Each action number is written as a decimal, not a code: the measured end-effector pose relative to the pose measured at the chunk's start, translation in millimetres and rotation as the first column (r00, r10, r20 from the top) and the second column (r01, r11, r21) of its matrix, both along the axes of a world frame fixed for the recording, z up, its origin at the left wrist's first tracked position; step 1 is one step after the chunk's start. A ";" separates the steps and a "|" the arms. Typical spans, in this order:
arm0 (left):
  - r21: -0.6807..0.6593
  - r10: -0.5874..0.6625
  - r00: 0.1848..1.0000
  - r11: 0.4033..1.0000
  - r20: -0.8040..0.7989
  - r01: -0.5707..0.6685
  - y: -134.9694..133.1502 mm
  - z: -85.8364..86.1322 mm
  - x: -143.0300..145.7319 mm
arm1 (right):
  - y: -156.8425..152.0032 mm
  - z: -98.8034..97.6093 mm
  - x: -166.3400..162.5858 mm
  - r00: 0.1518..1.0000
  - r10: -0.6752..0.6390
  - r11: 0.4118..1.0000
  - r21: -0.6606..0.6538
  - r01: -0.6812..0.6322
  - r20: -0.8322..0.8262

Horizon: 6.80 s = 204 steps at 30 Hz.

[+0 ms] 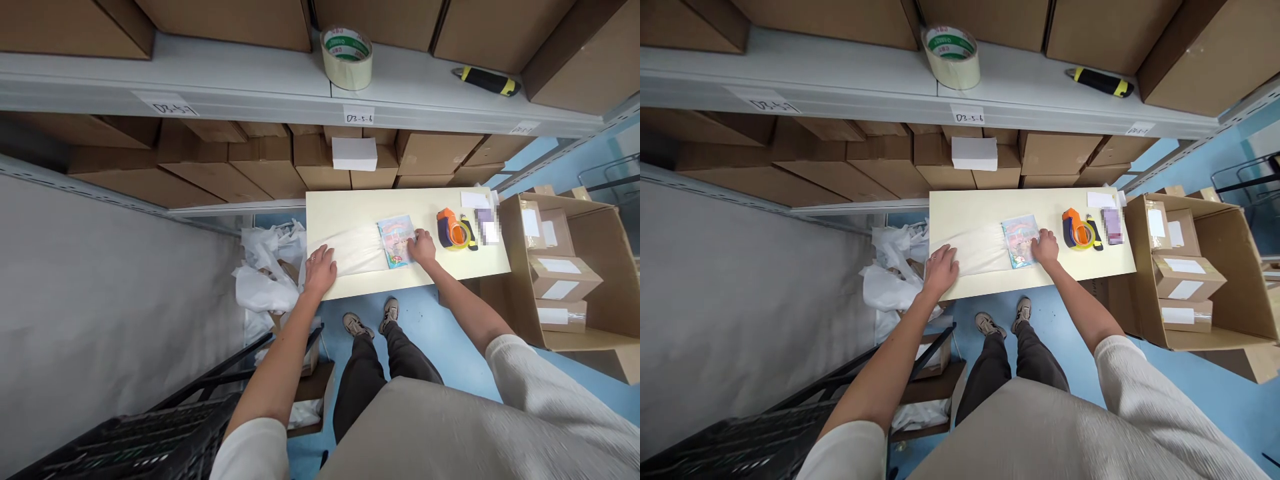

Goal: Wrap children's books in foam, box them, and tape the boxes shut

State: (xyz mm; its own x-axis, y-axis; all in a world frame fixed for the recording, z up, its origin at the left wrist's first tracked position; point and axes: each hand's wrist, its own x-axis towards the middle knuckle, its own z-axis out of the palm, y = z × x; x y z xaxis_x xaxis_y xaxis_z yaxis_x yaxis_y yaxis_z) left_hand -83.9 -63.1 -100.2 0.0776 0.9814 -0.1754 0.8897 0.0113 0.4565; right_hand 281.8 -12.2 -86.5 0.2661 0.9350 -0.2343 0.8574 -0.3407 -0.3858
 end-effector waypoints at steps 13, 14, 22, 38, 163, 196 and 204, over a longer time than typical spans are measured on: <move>0.044 0.009 1.000 0.999 0.030 -0.010 -7.6 5.7 -21.2 | -18.3 13.8 -60.5 0.843 0.534 0.842 0.137 -0.523 -0.063; 0.041 0.019 0.999 0.999 0.026 -0.020 -7.9 5.9 -21.5 | -17.9 13.8 -68.8 0.803 0.589 0.806 0.135 -0.577 -0.085; 0.051 0.244 0.970 0.968 0.017 -0.245 21.8 -8.5 -35.2 | -13.6 3.9 -109.6 0.713 0.694 0.720 0.071 -0.690 -0.101; 0.040 0.303 0.949 0.951 0.088 -0.308 84.6 5.2 -41.8 | 4.9 -2.1 -161.5 0.691 0.723 0.691 -0.006 -0.723 -0.006; 0.029 -0.438 0.842 0.891 0.316 0.453 44.4 25.5 235.9 | -5.8 43.0 122.7 0.985 -0.158 0.976 0.143 0.166 -0.064; -0.240 0.405 0.798 0.913 0.446 -0.329 59.1 4.4 164.3 | -12.3 5.2 6.4 0.802 -0.095 0.964 0.146 0.222 -0.589; -0.209 0.299 0.900 0.948 0.318 -0.241 57.4 -1.9 163.9 | -2.1 -14.4 4.5 0.786 -0.316 0.946 -0.110 0.306 -0.532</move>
